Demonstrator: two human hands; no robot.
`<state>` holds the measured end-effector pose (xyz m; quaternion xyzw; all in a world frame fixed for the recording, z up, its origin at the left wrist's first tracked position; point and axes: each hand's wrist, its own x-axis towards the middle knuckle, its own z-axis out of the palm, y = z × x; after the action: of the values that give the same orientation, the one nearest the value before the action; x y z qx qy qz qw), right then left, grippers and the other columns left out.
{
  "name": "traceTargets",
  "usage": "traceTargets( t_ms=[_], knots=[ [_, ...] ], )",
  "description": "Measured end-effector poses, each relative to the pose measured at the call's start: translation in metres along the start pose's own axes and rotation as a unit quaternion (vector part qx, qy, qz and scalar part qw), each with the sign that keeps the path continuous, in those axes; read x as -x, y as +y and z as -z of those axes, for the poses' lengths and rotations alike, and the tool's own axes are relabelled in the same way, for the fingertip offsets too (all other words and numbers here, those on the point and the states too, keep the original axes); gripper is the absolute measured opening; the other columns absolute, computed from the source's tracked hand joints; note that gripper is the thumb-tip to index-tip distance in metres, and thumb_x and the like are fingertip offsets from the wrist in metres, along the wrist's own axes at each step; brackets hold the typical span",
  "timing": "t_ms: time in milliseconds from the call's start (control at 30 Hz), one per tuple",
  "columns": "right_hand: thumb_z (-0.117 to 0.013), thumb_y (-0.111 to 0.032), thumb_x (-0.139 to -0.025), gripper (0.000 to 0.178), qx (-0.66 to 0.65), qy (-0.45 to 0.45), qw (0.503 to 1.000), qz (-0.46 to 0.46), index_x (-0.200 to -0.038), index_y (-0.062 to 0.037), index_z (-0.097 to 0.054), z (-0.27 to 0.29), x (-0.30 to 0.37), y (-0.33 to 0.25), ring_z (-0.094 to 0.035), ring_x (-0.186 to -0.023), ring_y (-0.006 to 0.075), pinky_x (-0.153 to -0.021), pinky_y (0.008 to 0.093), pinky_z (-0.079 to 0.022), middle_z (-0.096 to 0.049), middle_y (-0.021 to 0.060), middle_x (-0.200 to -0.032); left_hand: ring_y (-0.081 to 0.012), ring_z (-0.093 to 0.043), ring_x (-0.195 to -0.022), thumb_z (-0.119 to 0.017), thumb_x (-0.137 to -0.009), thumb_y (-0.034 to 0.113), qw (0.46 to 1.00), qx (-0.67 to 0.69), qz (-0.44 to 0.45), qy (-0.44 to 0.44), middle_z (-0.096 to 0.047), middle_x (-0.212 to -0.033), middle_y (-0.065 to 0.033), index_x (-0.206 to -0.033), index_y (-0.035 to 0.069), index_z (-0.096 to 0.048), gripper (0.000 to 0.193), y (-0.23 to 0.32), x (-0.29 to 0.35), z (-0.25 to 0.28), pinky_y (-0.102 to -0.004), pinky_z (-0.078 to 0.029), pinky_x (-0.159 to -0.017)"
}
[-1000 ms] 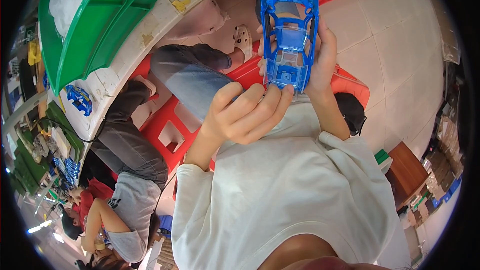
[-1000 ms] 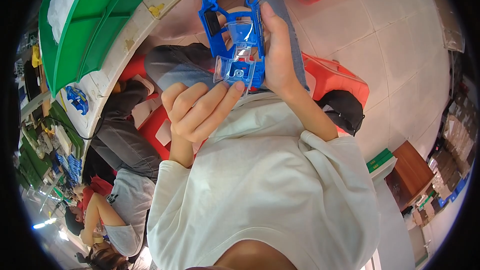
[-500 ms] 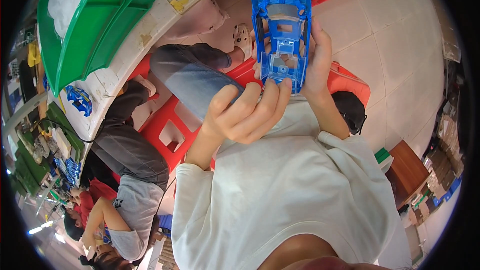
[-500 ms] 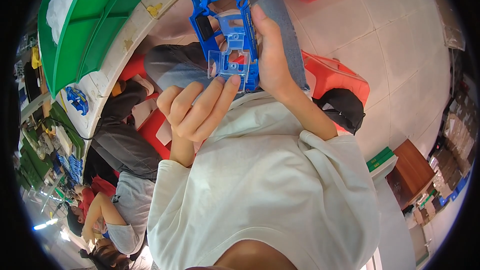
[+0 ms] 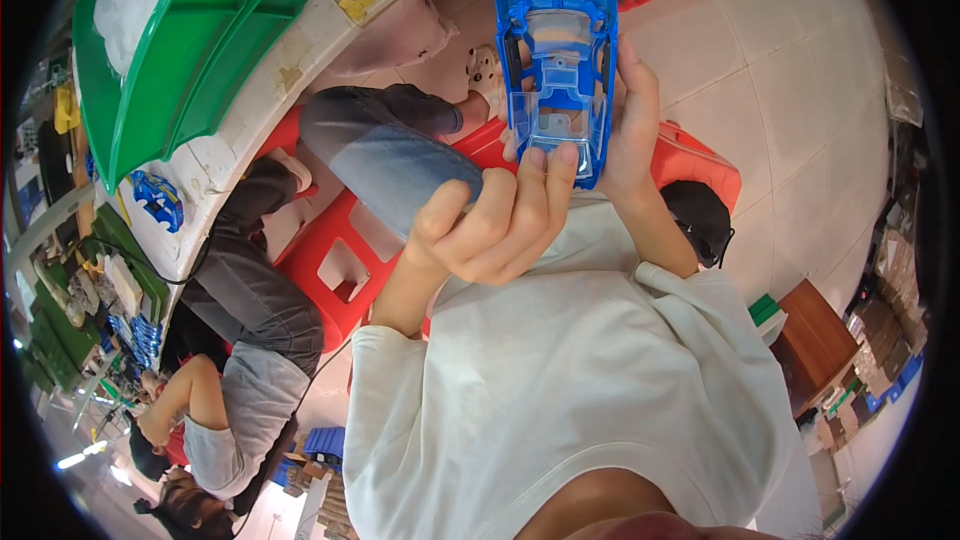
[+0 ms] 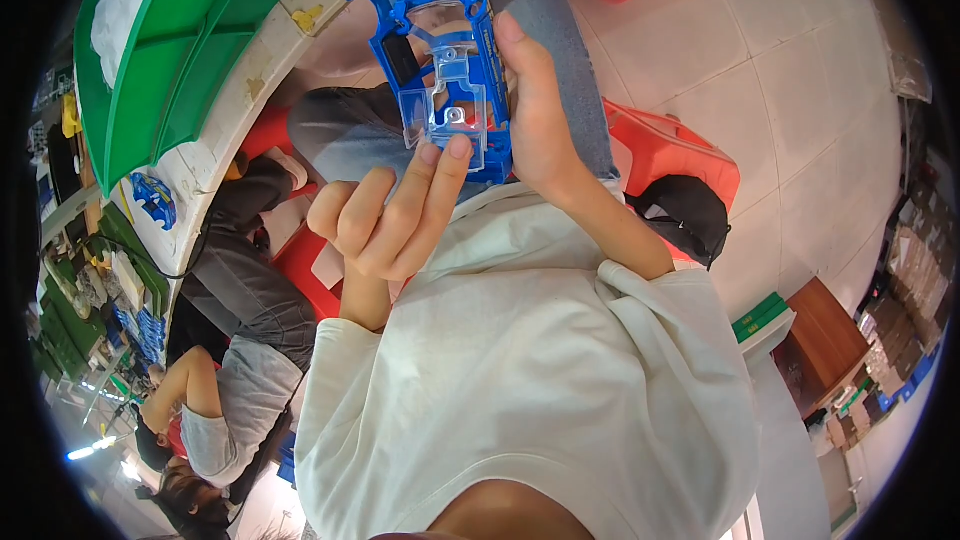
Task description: The person assembles blue toy car shells by hand, inserting clear plastic window inserts into them.
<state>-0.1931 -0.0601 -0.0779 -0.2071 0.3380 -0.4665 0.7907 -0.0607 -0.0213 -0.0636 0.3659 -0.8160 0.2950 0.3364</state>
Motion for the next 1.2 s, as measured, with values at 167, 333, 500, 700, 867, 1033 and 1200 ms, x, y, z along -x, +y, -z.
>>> traceTargets(
  t_ms=[167, 333, 500, 700, 867, 1033, 1200],
  knots=[
    [-0.029, -0.049, -0.084, 0.053, -0.027, 0.039, 0.999, 0.016, -0.097, -0.003, -0.051, -0.011, -0.001, 0.001, -0.058, -0.065, 0.0143, -0.059, 0.0243, -0.049, -0.058, 0.0097, -0.078, -0.0077, -0.043, -0.069, -0.061, -0.059, 0.016, 0.999, 0.003, 0.018, -0.033, -0.055, -0.076, 0.0079, -0.083, 0.017, -0.065, 0.024, 0.0, -0.002, 0.0, -0.0231, -0.026, -0.06],
    [-0.026, -0.045, -0.087, 0.052, 0.023, -0.002, 0.997, 0.07, -0.106, -0.0022, -0.049, -0.015, 0.002, -0.002, -0.056, -0.076, 0.0122, -0.068, 0.0225, -0.046, -0.058, 0.0076, -0.088, -0.0133, -0.046, -0.079, -0.058, -0.068, 0.02, 0.988, 0.072, 0.102, -0.095, -0.058, -0.094, 0.0047, -0.081, 0.013, -0.06, 0.014, -0.002, -0.006, -0.006, -0.0268, -0.031, -0.067],
    [-0.026, -0.043, -0.088, 0.051, -0.062, -0.037, 0.996, 0.058, -0.109, -0.0016, -0.048, -0.007, 0.0, -0.001, -0.055, -0.082, 0.0121, -0.073, 0.0231, -0.045, -0.056, 0.0075, -0.095, -0.0167, -0.045, -0.09, -0.053, -0.074, 0.039, 0.947, 0.158, 0.152, -0.236, -0.054, -0.108, 0.0022, -0.096, 0.012, -0.058, 0.035, -0.005, -0.017, 0.002, -0.0292, -0.031, -0.072],
    [-0.021, -0.041, -0.086, 0.051, -0.21, -0.183, 0.956, 0.087, -0.114, -0.0025, -0.041, 0.005, -0.003, 0.004, -0.053, -0.093, 0.0203, -0.081, 0.0312, -0.044, -0.052, 0.0139, -0.106, -0.0167, -0.043, -0.086, -0.055, -0.073, 0.038, 0.947, 0.168, 0.173, -0.212, -0.05, -0.115, -0.0009, -0.103, 0.013, -0.059, 0.039, 0.001, -0.012, 0.002, -0.0284, -0.03, -0.075],
    [-0.024, -0.041, -0.086, 0.05, -0.22, -0.175, 0.957, 0.069, -0.113, -0.0026, -0.042, 0.01, -0.003, 0.007, -0.053, -0.094, 0.0201, -0.083, 0.0314, -0.042, -0.052, 0.0139, -0.107, -0.0177, -0.042, -0.084, -0.048, -0.077, 0.039, 0.95, 0.153, 0.188, -0.197, -0.048, -0.116, -0.0014, -0.105, 0.01, -0.056, 0.041, 0.0, -0.016, 0.0, -0.0292, -0.031, -0.072],
    [-0.023, -0.042, -0.087, 0.052, 0.085, 0.007, 0.993, 0.075, -0.112, -0.0003, -0.043, -0.017, 0.008, -0.005, -0.052, -0.095, 0.021, -0.085, 0.0318, -0.041, -0.052, 0.0142, -0.107, -0.0173, -0.042, -0.084, -0.047, -0.077, 0.039, 0.951, 0.117, 0.18, -0.224, -0.047, -0.118, -0.0015, -0.109, 0.011, -0.055, 0.044, 0.002, -0.017, 0.001, -0.0293, -0.03, -0.072],
    [-0.024, -0.042, -0.089, 0.052, 0.043, -0.051, 0.994, 0.091, -0.113, 0.0, -0.044, -0.011, 0.006, 0.0, -0.052, -0.095, 0.016, -0.086, 0.028, -0.039, -0.053, 0.0104, -0.107, -0.0166, -0.042, -0.084, -0.046, -0.078, 0.039, 0.945, 0.154, 0.197, -0.209, -0.048, -0.117, -0.0011, -0.109, 0.011, -0.055, 0.043, 0.001, -0.016, 0.001, -0.0291, -0.029, -0.073]
  ],
)
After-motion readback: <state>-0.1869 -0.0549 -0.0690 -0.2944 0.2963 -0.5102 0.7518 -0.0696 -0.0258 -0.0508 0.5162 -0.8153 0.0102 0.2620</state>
